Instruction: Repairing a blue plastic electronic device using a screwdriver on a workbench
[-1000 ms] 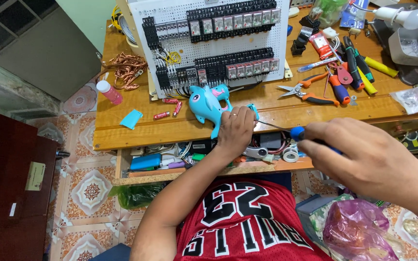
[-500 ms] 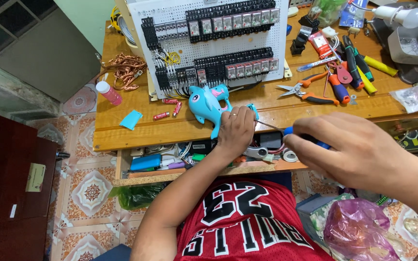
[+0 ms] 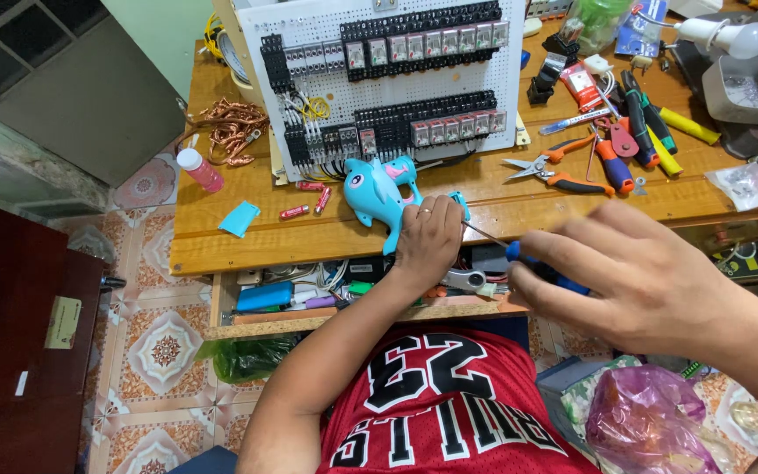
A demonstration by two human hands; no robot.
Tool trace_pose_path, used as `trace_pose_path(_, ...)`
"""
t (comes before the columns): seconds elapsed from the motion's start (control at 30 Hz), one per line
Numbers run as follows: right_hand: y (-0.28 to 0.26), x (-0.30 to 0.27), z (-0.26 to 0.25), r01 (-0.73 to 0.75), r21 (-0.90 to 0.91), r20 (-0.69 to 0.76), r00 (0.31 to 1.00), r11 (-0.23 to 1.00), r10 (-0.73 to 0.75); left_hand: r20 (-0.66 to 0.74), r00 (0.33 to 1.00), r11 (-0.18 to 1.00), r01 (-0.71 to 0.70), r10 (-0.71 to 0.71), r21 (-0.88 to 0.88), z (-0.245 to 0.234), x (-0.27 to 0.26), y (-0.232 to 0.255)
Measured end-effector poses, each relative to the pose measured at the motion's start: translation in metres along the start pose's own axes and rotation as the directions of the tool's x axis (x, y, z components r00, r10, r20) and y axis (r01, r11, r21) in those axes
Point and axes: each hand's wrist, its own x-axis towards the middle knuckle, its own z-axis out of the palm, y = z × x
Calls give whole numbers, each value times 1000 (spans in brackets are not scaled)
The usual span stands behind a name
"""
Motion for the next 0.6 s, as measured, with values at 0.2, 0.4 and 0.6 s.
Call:
trace_pose_path(0.2, 0, 0, 1, -56, 116, -3, 998, 992, 56, -29, 1000, 999, -4, 5, 32, 1, 0, 0)
trace_pose_path(0.4, 0, -9, 4, -72, 136, 18, 997, 988, 70, -37, 999, 999, -8, 10, 54, 2, -1, 0)
trace_pose_path(0.6, 3, -25, -2, -84, 234, -69, 992, 969, 103, -6, 1000, 1000, -16, 16, -13, 0, -1, -1)
